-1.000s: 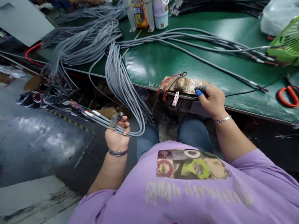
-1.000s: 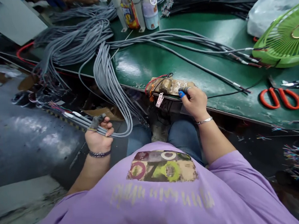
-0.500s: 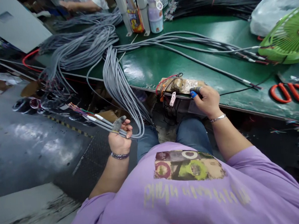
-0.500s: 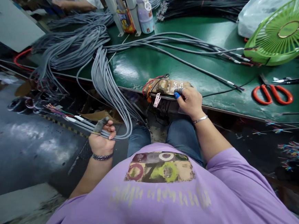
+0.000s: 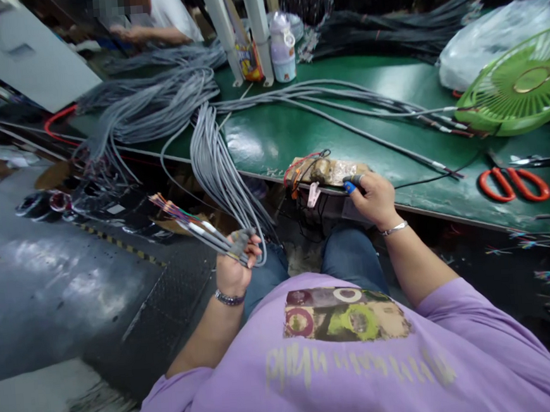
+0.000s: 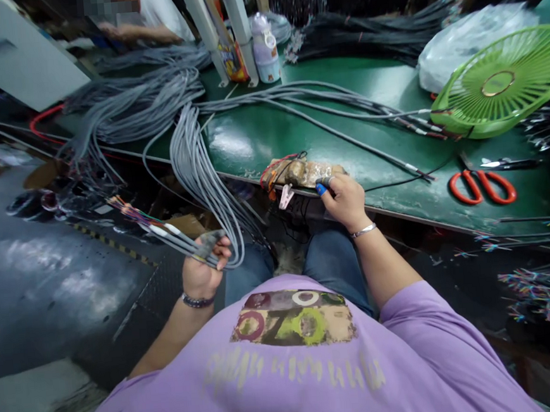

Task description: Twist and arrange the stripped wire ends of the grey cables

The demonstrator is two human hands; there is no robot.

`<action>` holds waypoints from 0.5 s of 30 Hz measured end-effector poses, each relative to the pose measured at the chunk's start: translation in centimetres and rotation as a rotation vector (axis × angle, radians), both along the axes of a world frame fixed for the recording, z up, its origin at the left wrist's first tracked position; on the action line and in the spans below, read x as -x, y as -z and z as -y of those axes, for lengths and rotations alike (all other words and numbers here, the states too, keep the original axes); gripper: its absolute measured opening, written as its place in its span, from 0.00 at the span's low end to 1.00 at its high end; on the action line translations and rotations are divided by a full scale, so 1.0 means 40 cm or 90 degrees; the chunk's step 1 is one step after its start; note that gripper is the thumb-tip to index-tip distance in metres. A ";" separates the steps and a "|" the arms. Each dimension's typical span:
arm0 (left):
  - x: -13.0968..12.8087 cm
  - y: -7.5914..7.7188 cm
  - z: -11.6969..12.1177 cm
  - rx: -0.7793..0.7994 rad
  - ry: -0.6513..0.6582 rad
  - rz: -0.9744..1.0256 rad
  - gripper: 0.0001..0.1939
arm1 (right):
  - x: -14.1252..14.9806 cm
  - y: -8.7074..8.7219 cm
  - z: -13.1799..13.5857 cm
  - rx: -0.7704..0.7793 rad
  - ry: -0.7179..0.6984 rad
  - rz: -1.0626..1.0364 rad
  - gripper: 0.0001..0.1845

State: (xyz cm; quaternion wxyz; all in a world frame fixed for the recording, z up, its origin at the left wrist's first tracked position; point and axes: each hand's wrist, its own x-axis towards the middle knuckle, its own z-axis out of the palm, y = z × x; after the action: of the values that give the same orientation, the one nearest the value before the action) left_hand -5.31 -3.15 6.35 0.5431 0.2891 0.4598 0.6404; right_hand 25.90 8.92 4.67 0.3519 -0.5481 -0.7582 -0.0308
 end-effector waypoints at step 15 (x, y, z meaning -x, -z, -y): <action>-0.092 0.072 -0.075 0.008 0.626 -0.034 0.37 | 0.010 0.004 0.004 -0.009 0.016 0.026 0.16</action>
State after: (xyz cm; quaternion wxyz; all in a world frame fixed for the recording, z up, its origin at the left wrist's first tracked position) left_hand -1.61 -0.14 3.49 0.7708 0.4851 0.2861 0.2977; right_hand 25.49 8.76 4.49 0.3399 -0.5545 -0.7578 -0.0518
